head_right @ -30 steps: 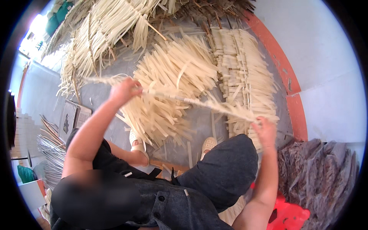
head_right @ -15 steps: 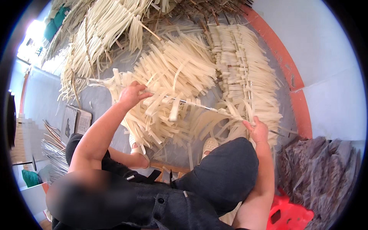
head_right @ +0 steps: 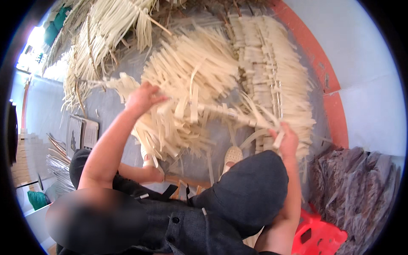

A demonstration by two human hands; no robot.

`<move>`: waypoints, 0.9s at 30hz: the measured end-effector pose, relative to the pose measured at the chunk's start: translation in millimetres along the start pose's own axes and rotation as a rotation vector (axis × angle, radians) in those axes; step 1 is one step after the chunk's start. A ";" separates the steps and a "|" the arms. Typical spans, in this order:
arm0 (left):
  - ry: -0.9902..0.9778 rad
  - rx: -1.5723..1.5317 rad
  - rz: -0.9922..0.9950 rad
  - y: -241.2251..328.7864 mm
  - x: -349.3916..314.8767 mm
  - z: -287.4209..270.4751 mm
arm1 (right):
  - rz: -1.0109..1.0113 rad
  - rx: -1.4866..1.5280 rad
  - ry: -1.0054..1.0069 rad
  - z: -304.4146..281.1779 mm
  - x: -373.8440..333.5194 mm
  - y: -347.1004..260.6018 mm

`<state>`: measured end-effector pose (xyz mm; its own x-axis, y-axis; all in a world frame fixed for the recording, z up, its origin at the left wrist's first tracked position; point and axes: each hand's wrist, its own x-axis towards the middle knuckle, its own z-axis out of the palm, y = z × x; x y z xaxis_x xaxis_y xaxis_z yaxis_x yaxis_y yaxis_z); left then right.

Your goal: The person organizes and threads long white strips of material onto metal rods by hand while sitting on the floor.

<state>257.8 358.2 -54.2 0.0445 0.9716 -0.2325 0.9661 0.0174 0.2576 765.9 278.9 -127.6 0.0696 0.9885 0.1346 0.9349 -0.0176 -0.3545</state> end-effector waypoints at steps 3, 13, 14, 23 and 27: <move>0.039 -0.087 0.003 17.9 -6.5 -42.7 | 0.035 0.081 0.072 -61.7 20.5 -27.2; 0.057 -0.094 0.084 24.1 12.5 4.0 | 0.005 -0.123 -0.143 -3.6 26.3 -51.2; 0.054 -0.094 0.090 36.1 7.9 -15.5 | 0.122 -0.107 -0.180 -25.6 35.7 -57.0; 0.069 -0.106 0.068 19.5 17.8 48.4 | 0.069 0.006 -0.191 47.7 43.8 -17.8; -0.013 -0.122 0.131 27.4 17.9 -19.5 | 0.104 0.072 -0.136 -31.9 54.7 -66.2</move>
<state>280.1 380.6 -33.0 0.1718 0.9643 -0.2017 0.9140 -0.0796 0.3978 718.9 329.3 -67.2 0.1124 0.9932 -0.0305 0.8974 -0.1146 -0.4260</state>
